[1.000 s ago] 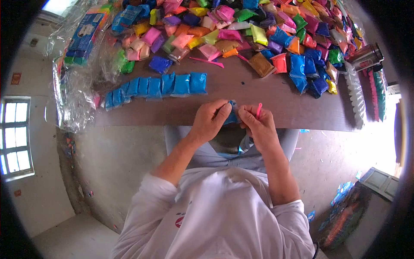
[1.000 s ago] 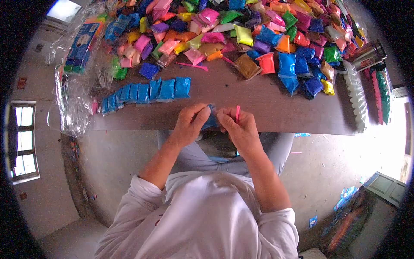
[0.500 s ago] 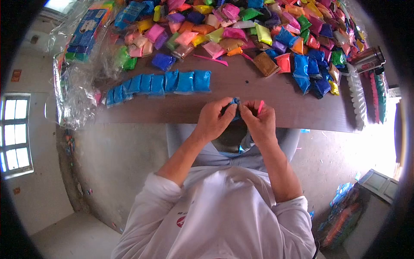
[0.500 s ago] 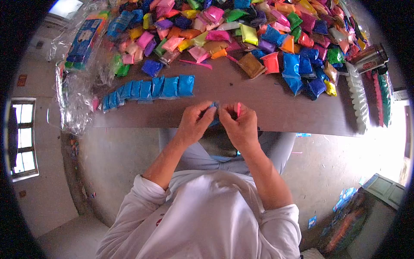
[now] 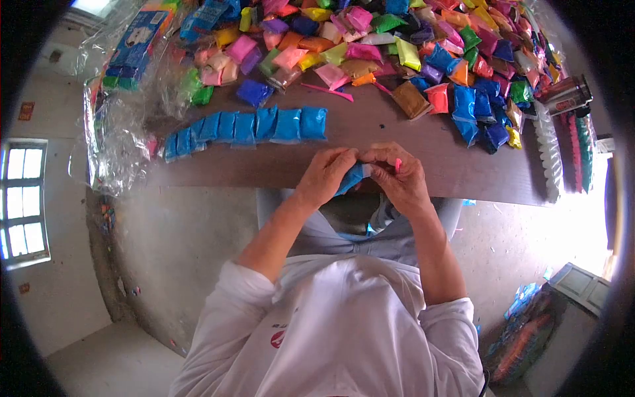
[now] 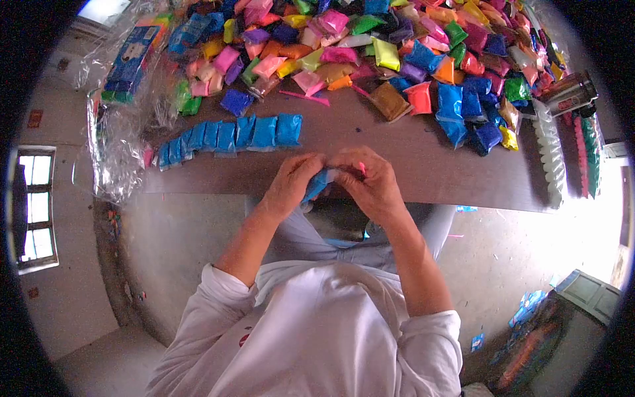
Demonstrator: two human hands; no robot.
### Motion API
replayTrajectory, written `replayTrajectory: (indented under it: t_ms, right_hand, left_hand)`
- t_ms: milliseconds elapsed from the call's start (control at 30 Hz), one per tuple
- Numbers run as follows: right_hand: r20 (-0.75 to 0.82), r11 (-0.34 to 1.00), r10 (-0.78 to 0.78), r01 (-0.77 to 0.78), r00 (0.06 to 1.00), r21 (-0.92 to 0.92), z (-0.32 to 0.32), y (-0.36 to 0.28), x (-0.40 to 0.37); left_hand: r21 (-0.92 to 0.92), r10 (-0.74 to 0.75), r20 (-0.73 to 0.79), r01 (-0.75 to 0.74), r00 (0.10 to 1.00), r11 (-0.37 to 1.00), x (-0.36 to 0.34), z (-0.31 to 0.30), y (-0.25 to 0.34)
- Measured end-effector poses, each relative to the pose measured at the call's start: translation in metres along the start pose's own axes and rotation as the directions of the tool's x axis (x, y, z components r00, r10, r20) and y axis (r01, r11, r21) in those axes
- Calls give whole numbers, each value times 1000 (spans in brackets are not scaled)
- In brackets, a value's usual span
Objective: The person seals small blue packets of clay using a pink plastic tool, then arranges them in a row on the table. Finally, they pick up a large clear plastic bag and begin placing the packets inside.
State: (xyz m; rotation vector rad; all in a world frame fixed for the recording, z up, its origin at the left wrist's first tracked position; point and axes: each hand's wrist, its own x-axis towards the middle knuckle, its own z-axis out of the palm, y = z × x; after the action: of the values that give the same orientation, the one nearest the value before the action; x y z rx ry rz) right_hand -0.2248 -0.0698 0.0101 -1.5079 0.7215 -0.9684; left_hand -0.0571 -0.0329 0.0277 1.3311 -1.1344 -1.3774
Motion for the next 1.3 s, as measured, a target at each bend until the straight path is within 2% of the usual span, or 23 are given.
replayTrajectory:
  t_ms: [67,133,200,267,333,400,467,533,600,633,667,700,733,800,867,933,1000,1067,1300]
  right_hand:
    - [-21,998,46,-46,999,-36,0,-13,1]
    - [-44,993,92,-95,995,-72,-2,-22,2]
    - [-49,951,43,-56,998,-304,-5,-23,3]
    - [-30,947,6,-15,1000,-320,-9,-22,3]
    - [-13,942,-30,24,999,-334,-11,-23,1]
    - [8,966,192,-187,981,-181,-13,-26,1]
    - [0,960,241,-238,971,-149,-12,-21,0]
    - [-9,949,294,-293,956,-117,-10,-17,-2]
    - [-9,951,300,-298,954,83,-5,-15,-4]
    - [-10,951,300,-298,954,86,-3,-16,-5]
    - [-3,911,360,-350,933,219,0,-17,-6]
    - [13,851,416,-395,909,346,0,-18,-7]
    - [10,852,415,-393,910,347,-1,-18,-6]
    - [85,706,533,-498,842,504,-6,-18,-6]
    - [97,687,537,-501,838,526,-7,-13,-7]
    - [110,672,536,-502,837,545,-11,-11,-6]
    - [181,703,507,-526,843,479,-14,-13,-5]
    - [180,698,509,-526,842,487,-13,-19,-2]
    - [133,705,538,-531,833,470,-6,-22,1]
  left_hand:
    - [-15,-155,149,159,977,987,2,-5,0]
    - [-21,-153,157,158,976,987,0,-6,0]
    - [-28,-148,164,155,975,988,-2,-5,1]
    - [-75,-86,111,94,990,993,-6,1,5]
    - [-34,-34,130,39,991,999,-6,0,3]
    - [8,19,149,-20,989,1000,-6,-2,4]
    - [115,50,103,-62,993,991,-5,-2,8]
    - [144,64,106,-80,992,986,-7,2,18]
    - [174,76,104,-93,992,980,-8,5,18]
    - [198,159,42,-165,986,966,-6,7,15]
    - [227,245,-18,-234,969,945,-4,8,11]
    - [228,244,-15,-235,970,945,-2,7,9]
    - [230,227,-31,-214,973,949,0,5,7]
    - [229,207,-43,-192,977,954,2,4,6]
    - [125,138,-9,-136,990,983,2,5,7]
    - [136,131,-11,-129,991,982,3,6,4]
    - [147,125,-18,-121,992,982,3,7,-1]
    - [89,136,-5,-135,991,987,4,7,-4]
    - [86,158,-8,-157,987,984,4,3,-6]
